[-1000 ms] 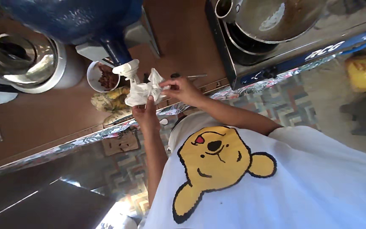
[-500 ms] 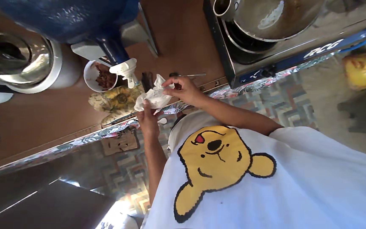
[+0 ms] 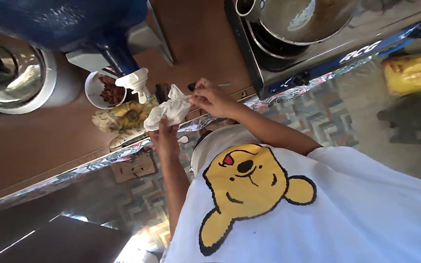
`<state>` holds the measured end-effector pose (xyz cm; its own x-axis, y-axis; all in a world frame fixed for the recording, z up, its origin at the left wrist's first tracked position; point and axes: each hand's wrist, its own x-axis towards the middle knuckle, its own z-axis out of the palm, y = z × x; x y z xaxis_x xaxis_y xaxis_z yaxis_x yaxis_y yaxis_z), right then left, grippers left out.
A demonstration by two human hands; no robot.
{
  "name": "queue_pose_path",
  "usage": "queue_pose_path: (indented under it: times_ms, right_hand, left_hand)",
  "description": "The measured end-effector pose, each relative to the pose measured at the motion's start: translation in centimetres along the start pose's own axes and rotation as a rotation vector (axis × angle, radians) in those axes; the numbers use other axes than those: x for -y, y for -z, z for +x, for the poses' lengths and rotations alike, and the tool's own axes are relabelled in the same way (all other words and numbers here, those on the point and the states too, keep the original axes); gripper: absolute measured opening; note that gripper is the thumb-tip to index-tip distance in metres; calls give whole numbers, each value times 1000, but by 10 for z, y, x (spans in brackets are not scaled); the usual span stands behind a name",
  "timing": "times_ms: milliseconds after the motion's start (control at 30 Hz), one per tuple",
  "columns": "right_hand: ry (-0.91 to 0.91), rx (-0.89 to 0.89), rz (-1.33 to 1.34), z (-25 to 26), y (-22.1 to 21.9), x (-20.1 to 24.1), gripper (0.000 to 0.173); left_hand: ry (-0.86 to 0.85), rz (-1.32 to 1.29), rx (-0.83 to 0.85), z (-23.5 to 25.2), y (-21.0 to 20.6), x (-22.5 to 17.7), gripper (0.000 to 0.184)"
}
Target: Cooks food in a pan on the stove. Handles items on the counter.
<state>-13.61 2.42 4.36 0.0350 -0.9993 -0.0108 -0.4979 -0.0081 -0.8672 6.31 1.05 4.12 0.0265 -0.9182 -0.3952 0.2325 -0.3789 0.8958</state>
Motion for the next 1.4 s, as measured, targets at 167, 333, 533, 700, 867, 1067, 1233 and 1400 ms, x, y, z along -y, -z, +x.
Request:
queue_pose_path:
  times_ms: [167,333,533,700,867,1067,1233,1400]
  right_hand:
    - [-25,-25,116,0,-1,2,27]
    - [-47,-87,325,-3,-7,4,30]
    - [-336,-150,761,-3,-5,16,19]
    - [-105,-85,471,-5,-2,11,23]
    - [-59,-5,278,-5,-1,8,23]
    - [-101,212,65,-6,-3,-1,25]
    - [-15,263,94,-13,-22,-12,26]
    - [-69,75,200,-19,-36,-8,27]
  left_hand:
    - [9,4,37,-4,-6,3,15]
    - [-50,76,20,-7,-8,7,14]
    - [-173,99,19,-7,-4,12,13]
    - [-201,83,36,-8,-7,13,17]
    - [-89,41,46,-9,-9,11,16]
    - [113,-40,105,-9,8,23,21]
    - [255,-145,143,-17,26,28,36]
    - [306,-104,119,-12,41,32,40]
